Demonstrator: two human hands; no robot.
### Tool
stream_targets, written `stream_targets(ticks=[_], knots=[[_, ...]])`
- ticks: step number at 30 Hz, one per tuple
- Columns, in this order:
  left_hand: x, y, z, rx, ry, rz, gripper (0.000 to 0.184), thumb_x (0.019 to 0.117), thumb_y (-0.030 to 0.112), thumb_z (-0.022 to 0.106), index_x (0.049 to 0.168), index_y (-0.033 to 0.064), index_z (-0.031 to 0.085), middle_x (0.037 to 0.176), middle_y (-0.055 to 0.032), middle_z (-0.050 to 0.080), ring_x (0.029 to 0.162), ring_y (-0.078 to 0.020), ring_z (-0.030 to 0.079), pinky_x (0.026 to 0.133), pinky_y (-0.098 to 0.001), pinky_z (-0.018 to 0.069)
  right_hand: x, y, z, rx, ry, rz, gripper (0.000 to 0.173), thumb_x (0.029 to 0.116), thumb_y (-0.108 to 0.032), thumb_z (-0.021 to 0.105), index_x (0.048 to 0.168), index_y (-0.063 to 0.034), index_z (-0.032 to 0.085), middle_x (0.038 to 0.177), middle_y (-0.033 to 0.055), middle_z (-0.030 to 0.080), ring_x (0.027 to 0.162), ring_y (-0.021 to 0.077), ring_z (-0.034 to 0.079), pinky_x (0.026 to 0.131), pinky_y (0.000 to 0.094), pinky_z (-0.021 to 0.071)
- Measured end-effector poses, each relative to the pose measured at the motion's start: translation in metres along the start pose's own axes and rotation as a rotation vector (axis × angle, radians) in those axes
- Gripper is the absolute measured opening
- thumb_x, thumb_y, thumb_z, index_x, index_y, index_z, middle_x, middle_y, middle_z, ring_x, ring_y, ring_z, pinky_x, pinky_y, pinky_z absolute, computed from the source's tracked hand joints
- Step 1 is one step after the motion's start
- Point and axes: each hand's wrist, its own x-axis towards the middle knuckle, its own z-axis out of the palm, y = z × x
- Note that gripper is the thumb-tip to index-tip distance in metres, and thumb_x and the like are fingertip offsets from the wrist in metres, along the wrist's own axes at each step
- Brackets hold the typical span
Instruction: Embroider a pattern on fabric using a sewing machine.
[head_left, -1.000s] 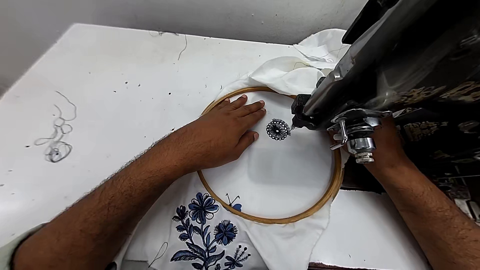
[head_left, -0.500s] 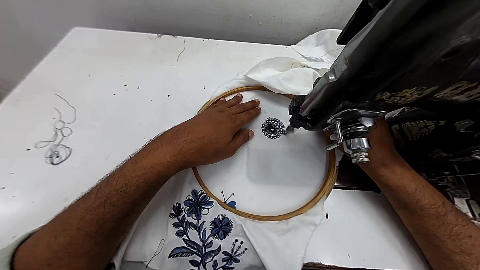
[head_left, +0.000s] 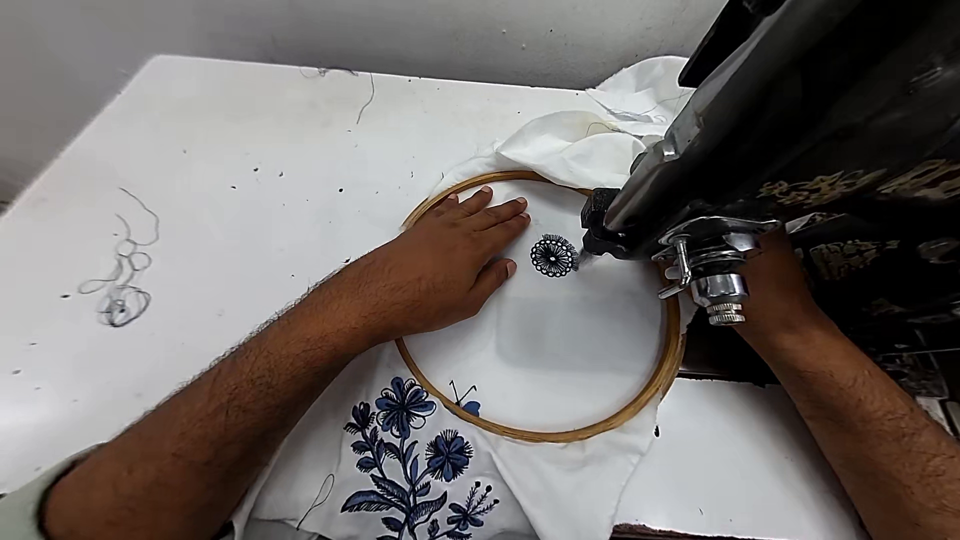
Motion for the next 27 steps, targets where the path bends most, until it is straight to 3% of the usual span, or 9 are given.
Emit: stream_targets(ticks=[4, 7, 11, 13, 15, 17, 20, 25, 27], knots=[[0.0008, -0.0003, 0.0002, -0.003, -0.011, 0.008, 0.058, 0.1094, 0.042, 0.03, 0.158, 0.0128, 0.042, 0.166, -0.0037, 0.035, 0.155, -0.0298, 0.028, 0.124, -0.0567, 0.0219, 0.0003, -0.0014, 0.0011, -0.031, 0.018, -0.007, 0.024, 0.088, -0.012, 0.071, 0.102, 0.0066, 0.066, 0.096, 0.024, 0.067, 0.092, 0.0321, 0.066, 0.082, 0.0517, 0.05], [0.0009, -0.0046, -0.0042, -0.016, -0.02, 0.008, 0.058, 0.1088, 0.042, 0.031, 0.157, 0.0125, 0.044, 0.166, -0.0043, 0.036, 0.155, -0.0301, 0.029, 0.125, -0.054, 0.0219, 0.0003, -0.0024, 0.0041, -0.017, 0.008, 0.018, 0.023, 0.0881, -0.013, 0.069, 0.103, 0.0032, 0.065, 0.095, 0.0175, 0.066, 0.09, 0.0215, 0.065, 0.082, 0.0413, 0.0504], [0.0011, -0.0016, -0.0002, -0.001, 0.011, 0.011, 0.058, 0.1085, 0.041, 0.03, 0.157, 0.0119, 0.045, 0.165, -0.0049, 0.038, 0.155, -0.031, 0.03, 0.124, -0.057, 0.0225, 0.0025, -0.0027, 0.0008, -0.027, -0.004, -0.008, 0.021, 0.0884, -0.01, 0.071, 0.101, 0.006, 0.067, 0.096, 0.0227, 0.067, 0.091, 0.0297, 0.066, 0.082, 0.0491, 0.0505], [0.0018, 0.0011, 0.0019, 0.002, 0.016, 0.018, 0.058, 0.1088, 0.04, 0.029, 0.157, 0.0118, 0.044, 0.165, -0.0049, 0.037, 0.155, -0.0314, 0.03, 0.124, -0.058, 0.0225, 0.0017, -0.003, -0.0009, -0.01, 0.011, 0.021, 0.022, 0.0878, -0.013, 0.071, 0.102, 0.0031, 0.066, 0.095, 0.0176, 0.066, 0.09, 0.022, 0.065, 0.082, 0.0431, 0.0502], [0.0021, -0.0001, 0.0015, -0.012, 0.004, 0.016, 0.058, 0.109, 0.041, 0.029, 0.158, 0.0126, 0.043, 0.166, -0.004, 0.036, 0.155, -0.0305, 0.028, 0.124, -0.0569, 0.0217, 0.0002, -0.0039, -0.0003, 0.003, 0.014, 0.065, 0.023, 0.0872, -0.012, 0.071, 0.104, 0.0023, 0.065, 0.096, 0.0157, 0.066, 0.091, 0.0186, 0.064, 0.082, 0.0403, 0.0498], [0.0026, -0.0032, -0.001, -0.02, -0.003, 0.017, 0.058, 0.1088, 0.041, 0.031, 0.157, 0.0122, 0.044, 0.165, -0.0045, 0.037, 0.155, -0.0304, 0.029, 0.125, -0.0558, 0.0217, 0.0003, -0.0041, 0.0015, 0.012, 0.007, 0.085, 0.023, 0.0868, -0.008, 0.071, 0.104, 0.0055, 0.064, 0.095, 0.0191, 0.066, 0.09, 0.0219, 0.065, 0.082, 0.0428, 0.0505], [0.0026, -0.0045, -0.0039, -0.023, -0.016, 0.005, 0.058, 0.1086, 0.041, 0.031, 0.157, 0.012, 0.044, 0.166, -0.0045, 0.037, 0.155, -0.0301, 0.028, 0.126, -0.0541, 0.0206, 0.0012, -0.0016, 0.0031, 0.05, 0.005, 0.065, 0.02, 0.0873, -0.008, 0.07, 0.102, 0.0028, 0.064, 0.092, 0.0131, 0.064, 0.086, 0.0134, 0.062, 0.08, 0.0339, 0.0503], [0.0035, 0.0007, 0.0027, -0.014, 0.009, 0.007, 0.057, 0.109, 0.04, 0.03, 0.158, 0.0127, 0.043, 0.166, -0.0034, 0.037, 0.155, -0.0302, 0.028, 0.124, -0.0573, 0.0215, 0.0022, 0.0023, -0.0007, -0.004, 0.01, 0.021, 0.02, 0.0895, -0.015, 0.068, 0.101, 0.0016, 0.066, 0.093, 0.0158, 0.066, 0.088, 0.0206, 0.065, 0.079, 0.0422, 0.0505], [0.0036, -0.0006, 0.001, -0.025, 0.0, 0.003, 0.057, 0.1091, 0.04, 0.031, 0.158, 0.013, 0.043, 0.166, -0.0037, 0.036, 0.155, -0.0303, 0.028, 0.125, -0.057, 0.0216, 0.0005, 0.0015, 0.0013, -0.04, 0.021, 0.004, 0.023, 0.0894, -0.013, 0.068, 0.101, 0.0063, 0.065, 0.094, 0.0223, 0.066, 0.089, 0.0291, 0.065, 0.079, 0.0486, 0.0499]])
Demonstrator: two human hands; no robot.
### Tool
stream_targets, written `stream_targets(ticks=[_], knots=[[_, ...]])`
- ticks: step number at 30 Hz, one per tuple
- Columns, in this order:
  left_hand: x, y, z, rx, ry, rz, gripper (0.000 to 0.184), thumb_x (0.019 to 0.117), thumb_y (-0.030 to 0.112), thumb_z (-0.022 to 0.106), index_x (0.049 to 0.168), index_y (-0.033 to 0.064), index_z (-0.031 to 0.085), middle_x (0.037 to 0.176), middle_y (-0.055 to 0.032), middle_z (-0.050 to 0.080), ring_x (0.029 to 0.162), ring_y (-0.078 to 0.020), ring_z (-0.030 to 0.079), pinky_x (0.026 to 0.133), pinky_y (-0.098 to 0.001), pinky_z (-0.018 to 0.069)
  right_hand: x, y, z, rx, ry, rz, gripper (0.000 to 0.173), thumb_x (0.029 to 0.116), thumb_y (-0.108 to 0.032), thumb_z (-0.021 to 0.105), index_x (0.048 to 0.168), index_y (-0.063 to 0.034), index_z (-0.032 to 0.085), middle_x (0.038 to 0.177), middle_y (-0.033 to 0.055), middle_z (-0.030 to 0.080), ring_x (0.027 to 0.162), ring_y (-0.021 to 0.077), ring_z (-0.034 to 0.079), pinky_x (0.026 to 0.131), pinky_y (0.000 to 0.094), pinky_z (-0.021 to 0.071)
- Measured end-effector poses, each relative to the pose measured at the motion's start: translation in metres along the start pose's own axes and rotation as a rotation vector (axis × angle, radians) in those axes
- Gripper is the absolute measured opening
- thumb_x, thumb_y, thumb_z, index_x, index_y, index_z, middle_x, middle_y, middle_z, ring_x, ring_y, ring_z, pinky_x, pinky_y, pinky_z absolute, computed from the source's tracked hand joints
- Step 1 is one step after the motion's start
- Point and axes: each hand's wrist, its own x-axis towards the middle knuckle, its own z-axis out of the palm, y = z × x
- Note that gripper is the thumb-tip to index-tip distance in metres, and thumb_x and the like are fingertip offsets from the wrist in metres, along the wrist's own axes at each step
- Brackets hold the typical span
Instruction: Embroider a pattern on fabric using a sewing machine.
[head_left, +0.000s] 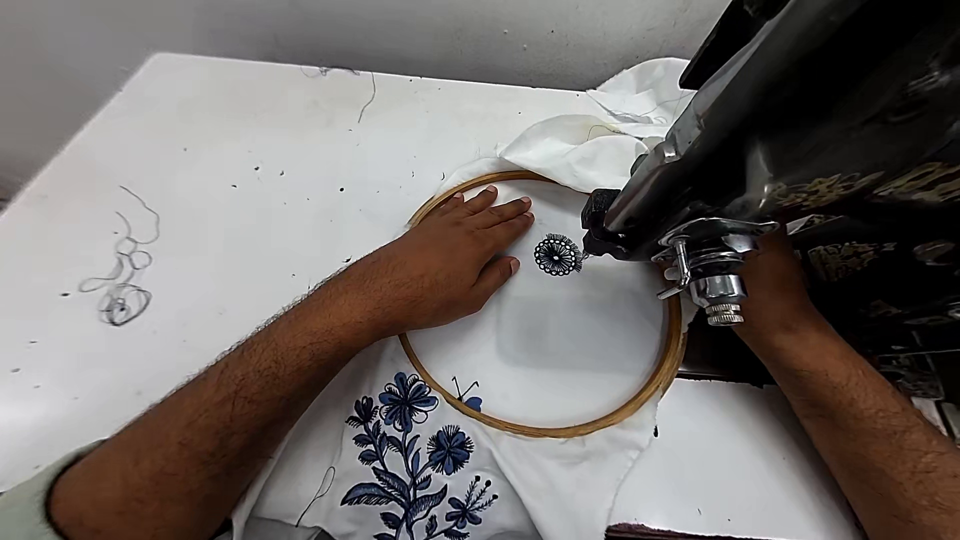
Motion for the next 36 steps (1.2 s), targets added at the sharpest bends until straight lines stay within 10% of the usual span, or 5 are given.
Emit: stream_targets(ticks=[8, 17, 36], knots=[[0.0009, 0.0001, 0.0023, 0.015, 0.018, 0.002, 0.057, 0.1089, 0.04, 0.03, 0.157, 0.0119, 0.044, 0.166, -0.0042, 0.037, 0.155, -0.0313, 0.029, 0.124, -0.0581, 0.0215, 0.0017, 0.0001, -0.0015, 0.076, -0.013, 0.029, 0.021, 0.0891, -0.015, 0.07, 0.103, -0.0005, 0.066, 0.095, 0.0126, 0.065, 0.09, 0.0144, 0.063, 0.082, 0.037, 0.05], [0.0012, -0.0039, -0.0003, -0.005, 0.018, 0.005, 0.058, 0.1082, 0.04, 0.031, 0.157, 0.0122, 0.045, 0.165, -0.0043, 0.038, 0.155, -0.0303, 0.029, 0.125, -0.0568, 0.0208, 0.0023, -0.0005, 0.001, 0.059, -0.01, -0.001, 0.021, 0.0908, -0.012, 0.068, 0.104, 0.0038, 0.066, 0.098, 0.0197, 0.067, 0.094, 0.0244, 0.065, 0.084, 0.0447, 0.0501], [0.0039, -0.0057, -0.0005, -0.015, 0.004, -0.001, 0.058, 0.1087, 0.04, 0.031, 0.158, 0.0127, 0.043, 0.166, -0.0039, 0.036, 0.155, -0.03, 0.028, 0.125, -0.0567, 0.0198, 0.002, -0.0003, 0.003, 0.086, 0.019, 0.036, 0.024, 0.0918, -0.02, 0.068, 0.105, -0.0002, 0.066, 0.096, 0.0121, 0.066, 0.092, 0.0126, 0.063, 0.083, 0.0346, 0.0495]])
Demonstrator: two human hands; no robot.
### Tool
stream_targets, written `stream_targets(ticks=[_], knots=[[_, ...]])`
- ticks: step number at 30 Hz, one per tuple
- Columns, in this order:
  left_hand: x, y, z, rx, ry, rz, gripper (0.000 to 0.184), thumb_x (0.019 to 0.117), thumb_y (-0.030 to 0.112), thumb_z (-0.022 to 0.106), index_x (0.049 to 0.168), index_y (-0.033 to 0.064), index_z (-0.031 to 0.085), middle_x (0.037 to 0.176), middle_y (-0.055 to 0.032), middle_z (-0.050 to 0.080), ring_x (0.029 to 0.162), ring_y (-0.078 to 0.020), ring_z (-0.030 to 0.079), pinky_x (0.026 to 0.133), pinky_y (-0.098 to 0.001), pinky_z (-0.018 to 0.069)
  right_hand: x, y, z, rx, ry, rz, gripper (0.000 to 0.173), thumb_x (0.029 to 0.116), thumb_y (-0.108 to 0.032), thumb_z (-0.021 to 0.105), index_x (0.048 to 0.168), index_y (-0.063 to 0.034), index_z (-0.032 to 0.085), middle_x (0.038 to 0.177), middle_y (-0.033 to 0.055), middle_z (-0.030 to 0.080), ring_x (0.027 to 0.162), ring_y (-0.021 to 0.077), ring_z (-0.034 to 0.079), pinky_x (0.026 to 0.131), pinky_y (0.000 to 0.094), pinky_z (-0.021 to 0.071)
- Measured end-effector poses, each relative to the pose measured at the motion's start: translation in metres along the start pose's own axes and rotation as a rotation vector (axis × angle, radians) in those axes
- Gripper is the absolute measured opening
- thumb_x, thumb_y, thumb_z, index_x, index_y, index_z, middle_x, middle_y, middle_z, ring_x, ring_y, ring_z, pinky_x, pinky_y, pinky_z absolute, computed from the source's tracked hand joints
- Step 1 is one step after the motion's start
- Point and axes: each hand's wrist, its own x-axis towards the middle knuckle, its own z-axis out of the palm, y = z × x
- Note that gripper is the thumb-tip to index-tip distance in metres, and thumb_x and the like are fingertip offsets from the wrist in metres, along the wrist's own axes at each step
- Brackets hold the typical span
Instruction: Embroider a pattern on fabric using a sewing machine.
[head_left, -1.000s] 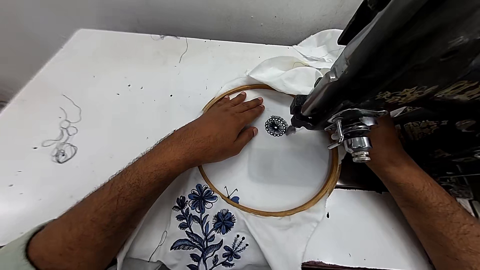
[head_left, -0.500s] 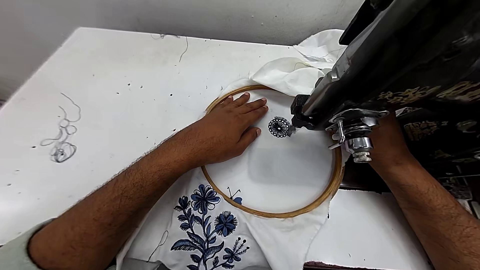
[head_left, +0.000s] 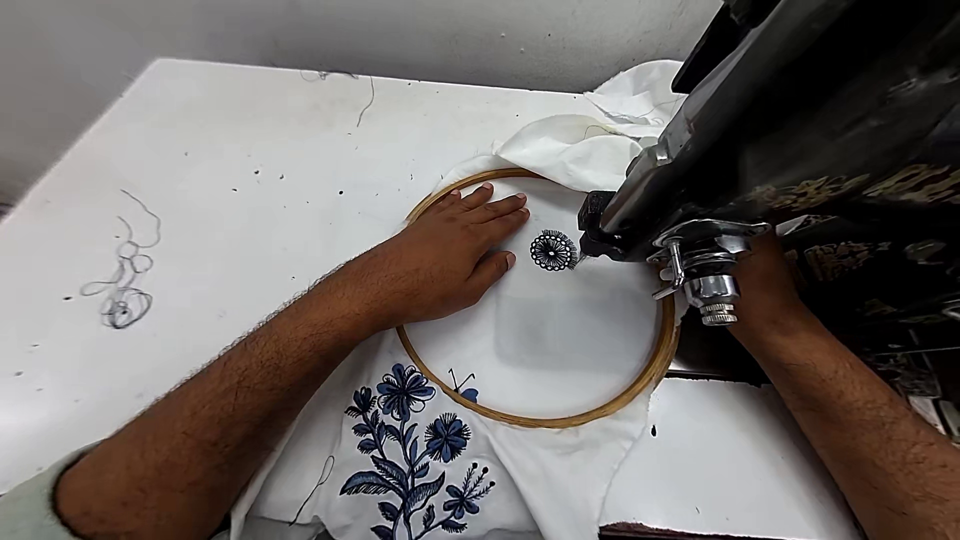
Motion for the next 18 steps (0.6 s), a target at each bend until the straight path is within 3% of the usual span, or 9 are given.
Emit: stream_targets(ticks=[2, 5, 8, 10, 12, 16, 18], knots=[[-0.0001, -0.0001, -0.0006, 0.003, -0.001, -0.004, 0.058, 0.1086, 0.04, 0.031, 0.158, 0.0123, 0.043, 0.166, -0.0043, 0.036, 0.155, -0.0303, 0.028, 0.125, -0.057, 0.0195, 0.0008, 0.0024, 0.0007, 0.0, -0.008, -0.036, 0.024, 0.0928, -0.02, 0.067, 0.107, -0.0004, 0.066, 0.097, 0.0124, 0.066, 0.093, 0.0126, 0.063, 0.085, 0.0337, 0.0499], [-0.0001, 0.0037, 0.0041, 0.008, 0.033, 0.005, 0.057, 0.1083, 0.039, 0.031, 0.156, 0.0115, 0.045, 0.165, -0.0046, 0.038, 0.155, -0.031, 0.029, 0.124, -0.0587, 0.0204, 0.002, -0.0002, -0.0035, -0.017, -0.014, -0.044, 0.021, 0.0934, -0.015, 0.067, 0.106, 0.0011, 0.067, 0.099, 0.0161, 0.067, 0.096, 0.0183, 0.064, 0.086, 0.0398, 0.0501], [-0.0002, 0.0042, 0.0055, 0.006, 0.032, 0.02, 0.057, 0.1085, 0.039, 0.03, 0.157, 0.0116, 0.045, 0.165, -0.0046, 0.038, 0.155, -0.0312, 0.029, 0.124, -0.0588, 0.0208, 0.0012, -0.0001, -0.0037, -0.012, -0.005, 0.0, 0.019, 0.0923, -0.018, 0.067, 0.104, -0.0028, 0.066, 0.096, 0.0101, 0.065, 0.092, 0.0123, 0.062, 0.082, 0.0358, 0.0497], [-0.0002, 0.0017, 0.0028, 0.001, 0.02, 0.017, 0.058, 0.1087, 0.04, 0.03, 0.157, 0.0121, 0.044, 0.166, -0.0043, 0.037, 0.155, -0.0304, 0.028, 0.124, -0.0577, 0.0204, 0.0001, -0.0034, -0.0028, -0.029, -0.003, 0.023, 0.023, 0.0923, -0.017, 0.067, 0.106, 0.0012, 0.066, 0.097, 0.0161, 0.066, 0.093, 0.0189, 0.064, 0.082, 0.0415, 0.0493], [0.0004, -0.0007, 0.0015, -0.002, 0.019, 0.012, 0.058, 0.1087, 0.04, 0.03, 0.157, 0.0118, 0.044, 0.165, -0.0047, 0.037, 0.155, -0.0308, 0.029, 0.124, -0.0575, 0.0202, -0.0006, -0.0046, -0.0023, -0.039, -0.012, 0.026, 0.023, 0.093, -0.014, 0.068, 0.108, 0.0031, 0.065, 0.099, 0.0184, 0.066, 0.094, 0.0206, 0.064, 0.083, 0.0414, 0.0502], [0.0005, 0.0036, 0.0049, 0.011, 0.039, 0.007, 0.057, 0.1086, 0.039, 0.03, 0.157, 0.0116, 0.045, 0.165, -0.0044, 0.037, 0.155, -0.0309, 0.029, 0.125, -0.0575, 0.0198, 0.0018, -0.0055, -0.0055, -0.033, -0.024, 0.017, 0.02, 0.0932, -0.013, 0.066, 0.107, 0.0016, 0.066, 0.1, 0.0157, 0.066, 0.095, 0.0174, 0.063, 0.085, 0.0389, 0.0499], [0.0004, 0.0051, 0.0063, 0.006, 0.046, 0.021, 0.057, 0.1085, 0.038, 0.03, 0.156, 0.0111, 0.045, 0.165, -0.0048, 0.038, 0.155, -0.0315, 0.03, 0.124, -0.0579, 0.021, 0.0015, -0.002, -0.0052, -0.037, -0.008, -0.023, 0.019, 0.093, -0.012, 0.066, 0.105, 0.003, 0.067, 0.1, 0.0189, 0.066, 0.097, 0.0224, 0.064, 0.086, 0.0436, 0.0497]])
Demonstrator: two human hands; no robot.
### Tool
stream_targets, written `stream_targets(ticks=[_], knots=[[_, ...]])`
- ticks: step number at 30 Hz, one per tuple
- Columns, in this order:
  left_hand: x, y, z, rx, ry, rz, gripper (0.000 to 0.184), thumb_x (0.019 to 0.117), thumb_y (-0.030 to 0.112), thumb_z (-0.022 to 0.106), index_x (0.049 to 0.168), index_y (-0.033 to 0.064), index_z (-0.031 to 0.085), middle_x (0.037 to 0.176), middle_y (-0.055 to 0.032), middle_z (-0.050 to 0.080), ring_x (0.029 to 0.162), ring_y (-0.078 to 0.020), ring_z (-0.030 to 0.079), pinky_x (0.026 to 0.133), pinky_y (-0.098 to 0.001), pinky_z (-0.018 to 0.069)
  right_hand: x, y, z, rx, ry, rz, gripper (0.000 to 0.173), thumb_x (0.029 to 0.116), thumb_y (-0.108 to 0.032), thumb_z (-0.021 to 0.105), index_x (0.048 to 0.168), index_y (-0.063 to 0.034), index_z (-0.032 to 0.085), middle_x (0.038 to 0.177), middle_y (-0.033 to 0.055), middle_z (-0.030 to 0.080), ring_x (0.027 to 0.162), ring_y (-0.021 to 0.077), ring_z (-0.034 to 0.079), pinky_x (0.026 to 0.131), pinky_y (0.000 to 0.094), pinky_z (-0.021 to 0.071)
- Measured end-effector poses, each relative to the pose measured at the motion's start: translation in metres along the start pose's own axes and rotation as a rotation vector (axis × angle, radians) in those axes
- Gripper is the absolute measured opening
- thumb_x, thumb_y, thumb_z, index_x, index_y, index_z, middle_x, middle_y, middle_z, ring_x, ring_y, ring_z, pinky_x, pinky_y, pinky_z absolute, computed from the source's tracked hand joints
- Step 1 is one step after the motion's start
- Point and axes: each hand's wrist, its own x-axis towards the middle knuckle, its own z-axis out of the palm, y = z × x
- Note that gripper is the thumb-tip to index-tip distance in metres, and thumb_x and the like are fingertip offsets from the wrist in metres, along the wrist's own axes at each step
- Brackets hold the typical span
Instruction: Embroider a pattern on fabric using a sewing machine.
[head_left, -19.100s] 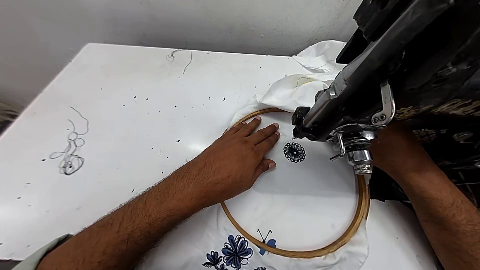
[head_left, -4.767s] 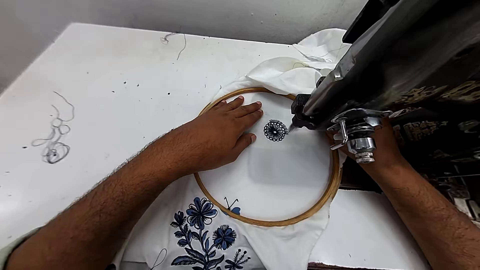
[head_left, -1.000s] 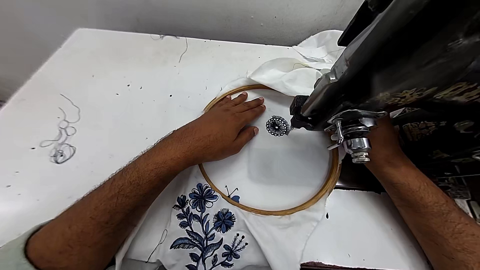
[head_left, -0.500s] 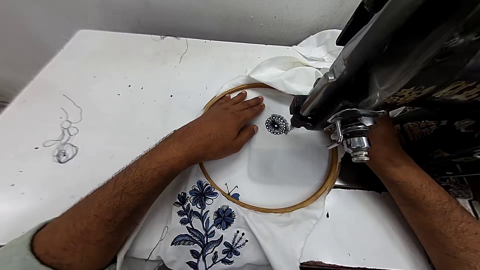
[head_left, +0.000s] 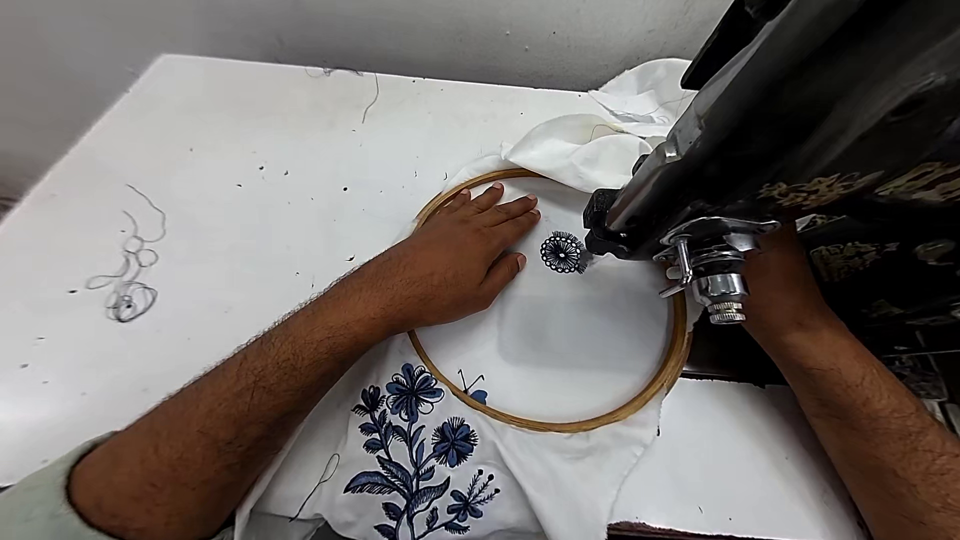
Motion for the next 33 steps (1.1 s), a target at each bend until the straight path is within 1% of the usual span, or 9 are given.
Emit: stream_targets(ticks=[3, 7, 12, 14, 19, 22, 27, 30, 33], knots=[[0.0, -0.003, -0.001, -0.008, -0.012, 0.001, 0.057, 0.1087, 0.039, 0.03, 0.157, 0.0113, 0.044, 0.165, -0.005, 0.038, 0.155, -0.0314, 0.029, 0.124, -0.0579, 0.0208, -0.001, 0.002, 0.003, 0.007, 0.004, 0.003, 0.021, 0.0926, -0.014, 0.066, 0.105, 0.0021, 0.066, 0.098, 0.0173, 0.066, 0.094, 0.0203, 0.064, 0.083, 0.0424, 0.0494], [0.001, -0.005, -0.003, -0.01, -0.02, -0.023, 0.058, 0.1084, 0.039, 0.03, 0.157, 0.012, 0.044, 0.166, -0.004, 0.037, 0.155, -0.0306, 0.028, 0.125, -0.0576, 0.0192, -0.001, 0.004, 0.004, 0.052, 0.013, -0.029, 0.025, 0.0929, -0.019, 0.066, 0.108, 0.0, 0.066, 0.099, 0.0129, 0.066, 0.095, 0.012, 0.063, 0.085, 0.0332, 0.0506], [0.001, -0.001, 0.001, -0.006, -0.005, -0.005, 0.057, 0.1087, 0.038, 0.03, 0.157, 0.0118, 0.044, 0.165, -0.0041, 0.037, 0.155, -0.0304, 0.028, 0.125, -0.0573, 0.0188, 0.0, 0.002, 0.001, -0.013, 0.011, -0.027, 0.023, 0.0933, -0.016, 0.066, 0.105, 0.0032, 0.066, 0.1, 0.0203, 0.067, 0.097, 0.0254, 0.065, 0.085, 0.0468, 0.0498], [0.002, -0.004, -0.001, -0.018, -0.017, -0.007, 0.057, 0.1086, 0.039, 0.031, 0.157, 0.0119, 0.044, 0.166, -0.0042, 0.037, 0.155, -0.0308, 0.028, 0.125, -0.0574, 0.0192, -0.001, 0.001, 0.003, -0.017, 0.017, -0.003, 0.024, 0.0941, -0.02, 0.065, 0.106, 0.0001, 0.066, 0.099, 0.0151, 0.066, 0.095, 0.0171, 0.064, 0.084, 0.0387, 0.0501], [0.002, -0.004, -0.001, -0.009, 0.003, -0.012, 0.057, 0.1083, 0.039, 0.03, 0.157, 0.0115, 0.045, 0.165, -0.0047, 0.038, 0.155, -0.0304, 0.029, 0.125, -0.0573, 0.0189, 0.0, 0.0, 0.003, 0.029, 0.012, -0.013, 0.022, 0.0941, -0.018, 0.066, 0.106, 0.0008, 0.067, 0.099, 0.0156, 0.067, 0.095, 0.0168, 0.064, 0.085, 0.0386, 0.0498], [0.002, -0.002, 0.002, -0.003, 0.008, -0.001, 0.057, 0.1085, 0.038, 0.029, 0.156, 0.0121, 0.045, 0.165, -0.0042, 0.038, 0.155, -0.0299, 0.029, 0.125, -0.0569, 0.0184, 0.0, 0.004, 0.002, 0.05, 0.005, 0.008, 0.022, 0.0934, -0.022, 0.066, 0.105, -0.0032, 0.066, 0.097, 0.0089, 0.065, 0.094, 0.0092, 0.062, 0.084, 0.0323, 0.0499], [0.004, -0.008, -0.001, -0.027, 0.003, 0.001, 0.057, 0.1082, 0.039, 0.031, 0.156, 0.0115, 0.045, 0.165, -0.0048, 0.038, 0.155, -0.0307, 0.029, 0.124, -0.0574, 0.0197, 0.0, -0.005, 0.002, 0.024, 0.002, 0.078, 0.023, 0.0939, -0.013, 0.065, 0.11, 0.0031, 0.066, 0.105, 0.0193, 0.066, 0.1, 0.0221, 0.064, 0.087, 0.0445, 0.0492], [0.003, -0.004, 0.001, -0.008, 0.008, -0.004, 0.057, 0.1081, 0.039, 0.03, 0.156, 0.0121, 0.045, 0.165, -0.0042, 0.038, 0.155, -0.0305, 0.029, 0.125, -0.0578, 0.0198, 0.0, -0.003, 0.0, 0.012, -0.013, 0.05, 0.024, 0.0942, -0.015, 0.064, 0.11, 0.0025, 0.066, 0.104, 0.0198, 0.066, 0.1, 0.0244, 0.064, 0.087, 0.0475, 0.0491], [0.003, -0.002, 0.003, -0.005, 0.014, 0.008, 0.057, 0.1085, 0.038, 0.029, 0.156, 0.0121, 0.046, 0.165, -0.0038, 0.039, 0.155, -0.0298, 0.029, 0.125, -0.0571, 0.0194, 0.001, 0.005, 0.002, 0.015, 0.02, -0.005, 0.022, 0.0928, -0.018, 0.066, 0.106, 0.0007, 0.067, 0.1, 0.0175, 0.067, 0.097, 0.0224, 0.065, 0.085, 0.0453, 0.0503]])
